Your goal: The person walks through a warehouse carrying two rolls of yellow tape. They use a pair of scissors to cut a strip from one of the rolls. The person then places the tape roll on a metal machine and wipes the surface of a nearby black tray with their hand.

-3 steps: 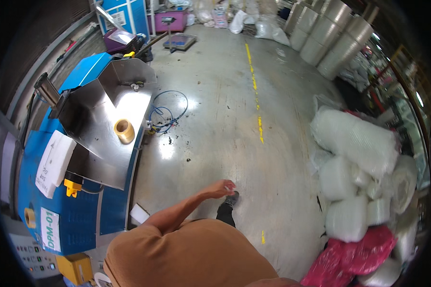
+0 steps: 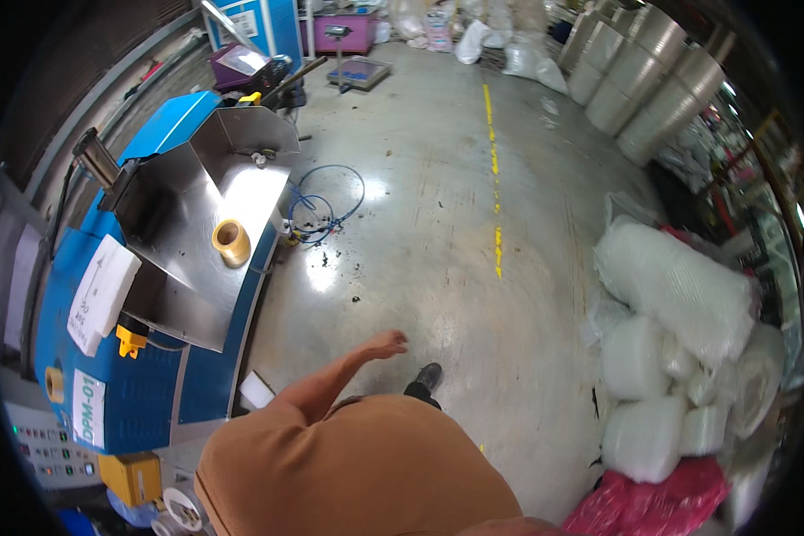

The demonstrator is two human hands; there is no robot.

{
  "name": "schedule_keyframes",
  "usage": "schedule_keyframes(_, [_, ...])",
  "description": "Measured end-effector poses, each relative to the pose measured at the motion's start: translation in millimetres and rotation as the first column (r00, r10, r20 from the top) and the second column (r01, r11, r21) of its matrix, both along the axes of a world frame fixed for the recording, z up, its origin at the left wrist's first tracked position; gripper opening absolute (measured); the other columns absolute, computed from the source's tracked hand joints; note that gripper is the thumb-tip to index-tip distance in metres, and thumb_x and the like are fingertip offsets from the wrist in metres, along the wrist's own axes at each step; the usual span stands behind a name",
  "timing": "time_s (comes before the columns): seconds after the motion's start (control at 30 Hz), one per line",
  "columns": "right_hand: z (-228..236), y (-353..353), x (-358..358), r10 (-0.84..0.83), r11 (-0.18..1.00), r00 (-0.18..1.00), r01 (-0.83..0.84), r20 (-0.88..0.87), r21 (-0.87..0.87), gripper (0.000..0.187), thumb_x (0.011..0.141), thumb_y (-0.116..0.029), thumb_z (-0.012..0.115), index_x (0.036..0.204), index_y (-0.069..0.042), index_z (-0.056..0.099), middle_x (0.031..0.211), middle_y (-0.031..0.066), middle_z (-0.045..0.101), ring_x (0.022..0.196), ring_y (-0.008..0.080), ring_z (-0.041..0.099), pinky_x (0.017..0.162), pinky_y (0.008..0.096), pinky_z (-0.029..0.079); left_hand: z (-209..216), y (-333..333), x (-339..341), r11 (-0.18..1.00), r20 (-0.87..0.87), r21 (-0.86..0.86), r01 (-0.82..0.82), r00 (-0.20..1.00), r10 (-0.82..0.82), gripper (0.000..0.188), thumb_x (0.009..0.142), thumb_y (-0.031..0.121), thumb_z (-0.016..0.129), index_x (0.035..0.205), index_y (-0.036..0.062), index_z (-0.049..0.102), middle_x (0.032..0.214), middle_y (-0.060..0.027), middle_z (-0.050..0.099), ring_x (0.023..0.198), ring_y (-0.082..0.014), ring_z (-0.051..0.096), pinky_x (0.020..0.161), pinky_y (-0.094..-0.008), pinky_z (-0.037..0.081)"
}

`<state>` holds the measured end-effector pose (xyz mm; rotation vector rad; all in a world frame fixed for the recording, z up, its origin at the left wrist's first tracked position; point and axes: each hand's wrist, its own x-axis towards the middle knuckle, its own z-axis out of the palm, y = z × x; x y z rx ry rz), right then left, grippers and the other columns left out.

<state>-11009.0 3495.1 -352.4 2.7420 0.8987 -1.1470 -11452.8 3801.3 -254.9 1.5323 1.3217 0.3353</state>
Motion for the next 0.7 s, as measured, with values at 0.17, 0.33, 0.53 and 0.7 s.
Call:
schedule_keyframes(0.17, [-2, 179, 81, 0.151, 0.988, 0.988, -0.151, 0.011, 0.023, 0.038, 0.096, -0.024, 0.067, 0.113, 0.009, 0.069, 0.116, 0.0294, 0.073, 0.1, 0.0419, 0.073, 0.085, 0.0479, 0.057, -114, -4, -94, 0.683, -0.402, -0.378, -0.625, 0.775, 0.487, 0.031, 0.095, 0.027, 0.067, 0.113, 0.0025, 0.076, 0.101, -0.0197, 0.076, 0.079, -0.0322, 0.073, 0.07, -0.0462, 0.059])
schedule_keyframes(0.33, [-8, 430, 207, 0.061, 0.98, 0.99, -0.084, 0.13, 0.183, 0.043, 0.096, -0.03, 0.068, 0.109, 0.01, 0.071, 0.113, 0.0298, 0.075, 0.108, 0.0428, 0.073, 0.091, 0.0497, 0.057, -126, -13, -101, 0.532, -0.364, -0.49, -0.69, 0.717, 0.594, 0.031, 0.098, 0.019, 0.061, 0.122, 0.011, 0.079, 0.087, -0.0131, 0.076, 0.07, -0.0279, 0.075, 0.058, -0.046, 0.059])
schedule_keyframes(0.53, [88, 743, 114, 0.321, 0.872, 0.947, -0.303, 0.018, 0.384, 0.037, 0.1, -0.031, 0.066, 0.104, 0.005, 0.074, 0.11, 0.0275, 0.075, 0.104, 0.0421, 0.073, 0.092, 0.0512, 0.055, -145, -17, -50, 0.159, -0.363, -0.742, -0.651, 0.59, 0.722, 0.042, 0.101, 0.024, 0.056, 0.141, 0.0218, 0.069, 0.118, -0.0147, 0.073, 0.092, -0.031, 0.075, 0.071, -0.0478, 0.059])
schedule_keyframes(0.7, [17, 853, 95, 0.51, 0.748, 0.845, -0.528, 0.16, 0.402, 0.047, 0.101, -0.044, 0.064, 0.082, -0.003, 0.077, 0.083, 0.0218, 0.074, 0.08, 0.0356, 0.071, 0.08, 0.0485, 0.054, -176, 175, -50, 0.256, -0.268, -0.773, -0.581, 0.664, 0.698, 0.037, 0.098, 0.029, 0.064, 0.129, 0.0113, 0.07, 0.117, -0.0165, 0.073, 0.093, -0.0293, 0.074, 0.071, -0.0465, 0.059])
